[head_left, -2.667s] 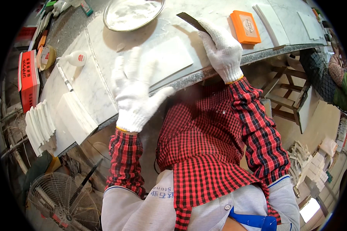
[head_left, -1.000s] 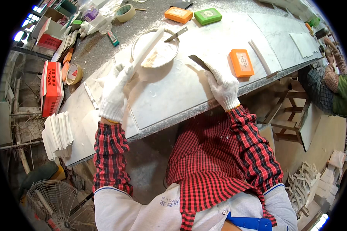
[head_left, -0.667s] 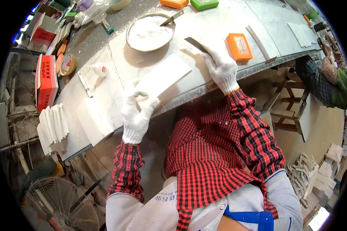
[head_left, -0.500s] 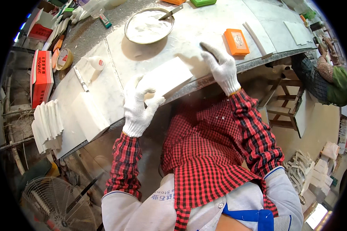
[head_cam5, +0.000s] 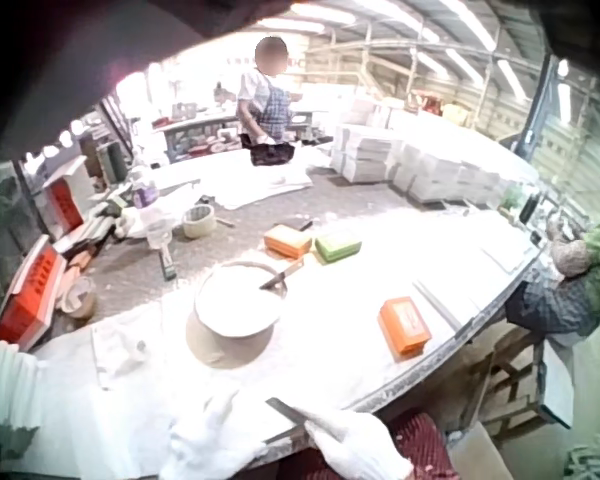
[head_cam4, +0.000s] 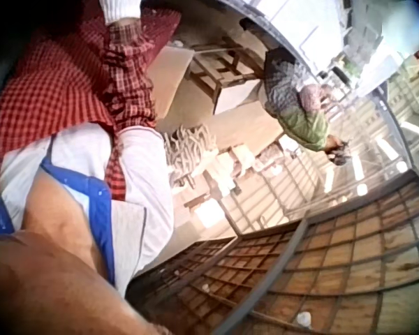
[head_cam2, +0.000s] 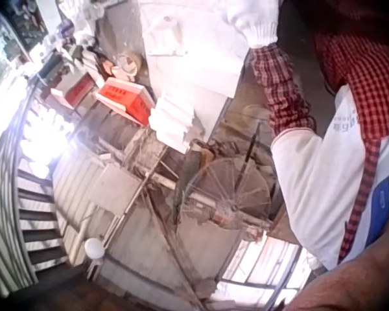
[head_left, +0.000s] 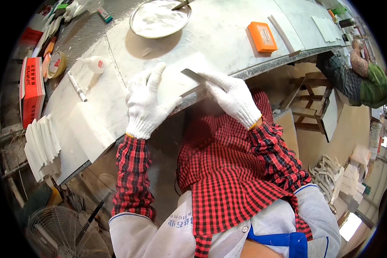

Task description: The person uses a metal scraper to smooth and shape the edges of white rectangular plaster tiles on a workbench. They repeatedly scrape the edges, flip the tiles, and inspect the surfaces while other workers perform similar tasks nearby.

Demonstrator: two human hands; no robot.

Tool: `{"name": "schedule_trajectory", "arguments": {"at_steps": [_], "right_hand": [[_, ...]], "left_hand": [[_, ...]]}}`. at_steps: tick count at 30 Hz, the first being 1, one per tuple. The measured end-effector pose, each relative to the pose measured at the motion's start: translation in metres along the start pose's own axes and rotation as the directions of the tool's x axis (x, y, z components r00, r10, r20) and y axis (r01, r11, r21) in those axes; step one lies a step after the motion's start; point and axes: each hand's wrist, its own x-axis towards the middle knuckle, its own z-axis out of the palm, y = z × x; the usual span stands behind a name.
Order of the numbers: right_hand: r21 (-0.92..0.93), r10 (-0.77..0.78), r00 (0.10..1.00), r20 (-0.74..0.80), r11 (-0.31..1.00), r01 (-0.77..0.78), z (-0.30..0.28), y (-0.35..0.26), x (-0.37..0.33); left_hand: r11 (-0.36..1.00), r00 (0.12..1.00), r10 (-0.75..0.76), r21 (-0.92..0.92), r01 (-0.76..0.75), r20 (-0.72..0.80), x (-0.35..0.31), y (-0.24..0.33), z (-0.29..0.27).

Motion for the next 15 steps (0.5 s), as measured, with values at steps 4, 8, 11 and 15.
{"name": "schedule_trajectory", "arguments": {"at_steps": [4,8,11,15], "right_hand": [[-0.25,-0.075,0.995,-0.065,0.967,0.056,0.01,-0.012,-0.005],[-0.363,-0.074,0.995,-0.068,0.931,0.045,0.015,-0.023,-0.008],[-0.356,-0.09,0.992,-0.084,0.933,0.054,0.025,-0.028,-0.007],[-0.386,-0.205,0.968,-0.144,0.912,0.136,0.045,-0.027,0.005]], "left_hand": [[0.999,0.998,-0.015,-0.05,0.012,-0.068,-0.003,0.006,0.004],[0.996,0.994,-0.064,-0.065,0.058,-0.093,-0.008,0.007,0.006],[0.989,0.991,-0.127,-0.077,0.123,-0.049,-0.007,0.008,0.006],[0.992,0.992,-0.085,-0.101,0.076,-0.094,-0.002,0.004,0.01]]}}
